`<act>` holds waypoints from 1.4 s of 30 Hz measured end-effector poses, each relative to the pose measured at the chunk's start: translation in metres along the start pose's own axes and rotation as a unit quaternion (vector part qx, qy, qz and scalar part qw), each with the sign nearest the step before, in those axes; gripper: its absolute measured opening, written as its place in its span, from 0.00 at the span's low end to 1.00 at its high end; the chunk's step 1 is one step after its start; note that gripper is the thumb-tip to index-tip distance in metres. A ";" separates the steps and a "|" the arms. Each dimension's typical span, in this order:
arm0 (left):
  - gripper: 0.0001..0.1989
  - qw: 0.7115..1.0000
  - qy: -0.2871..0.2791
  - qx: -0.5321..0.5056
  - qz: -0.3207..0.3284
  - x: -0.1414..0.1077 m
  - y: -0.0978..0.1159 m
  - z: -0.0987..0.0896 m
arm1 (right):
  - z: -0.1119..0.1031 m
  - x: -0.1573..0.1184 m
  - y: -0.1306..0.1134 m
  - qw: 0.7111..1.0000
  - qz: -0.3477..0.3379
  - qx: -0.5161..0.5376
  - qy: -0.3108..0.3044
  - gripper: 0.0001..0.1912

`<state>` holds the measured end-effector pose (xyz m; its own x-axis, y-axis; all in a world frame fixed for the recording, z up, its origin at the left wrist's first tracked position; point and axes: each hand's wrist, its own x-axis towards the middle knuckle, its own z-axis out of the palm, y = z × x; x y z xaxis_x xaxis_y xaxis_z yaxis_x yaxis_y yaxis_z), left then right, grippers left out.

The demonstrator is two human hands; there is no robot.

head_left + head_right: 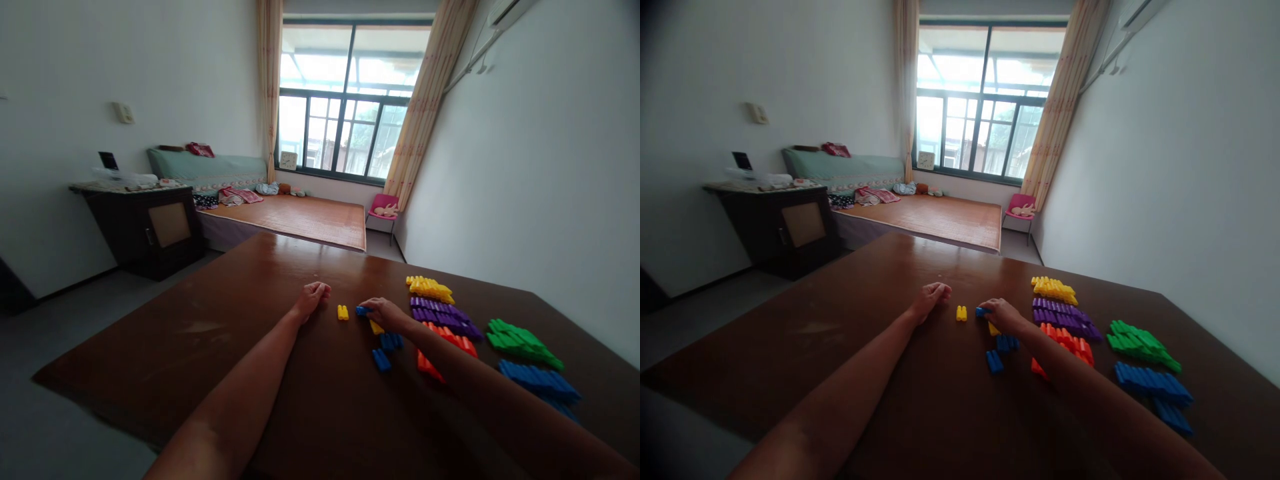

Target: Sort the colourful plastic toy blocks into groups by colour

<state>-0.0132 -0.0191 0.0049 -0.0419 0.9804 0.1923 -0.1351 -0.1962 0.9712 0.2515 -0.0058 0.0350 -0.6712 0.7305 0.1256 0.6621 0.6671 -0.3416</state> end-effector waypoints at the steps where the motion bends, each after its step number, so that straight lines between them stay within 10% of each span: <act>1: 0.19 1.000 0.000 -0.001 -0.001 0.000 0.000 0.000 | 0.000 -0.001 0.001 1.000 -0.008 0.010 -0.003 0.20; 14: 0.19 1.000 0.005 0.011 -0.003 -0.001 0.003 0.002 | -0.023 0.001 -0.007 0.991 0.103 0.077 0.046 0.12; 27: 0.20 1.000 -0.003 0.015 -0.003 0.000 0.002 0.002 | -0.025 0.030 -0.015 0.989 0.050 0.040 -0.130 0.20; 32: 0.19 1.000 0.000 0.007 -0.007 -0.001 0.002 0.002 | -0.029 0.039 -0.018 0.994 0.102 -0.021 -0.019 0.15; 42: 0.19 1.000 -0.004 0.014 -0.011 -0.001 0.004 0.002 | -0.019 0.020 -0.033 0.995 0.072 -0.062 0.011 0.11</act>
<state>-0.0111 -0.0207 0.0085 -0.0318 0.9847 0.1711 -0.1085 -0.1735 0.9788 0.2224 -0.0100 0.0666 -0.5603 0.8215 0.1054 0.7872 0.5678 -0.2407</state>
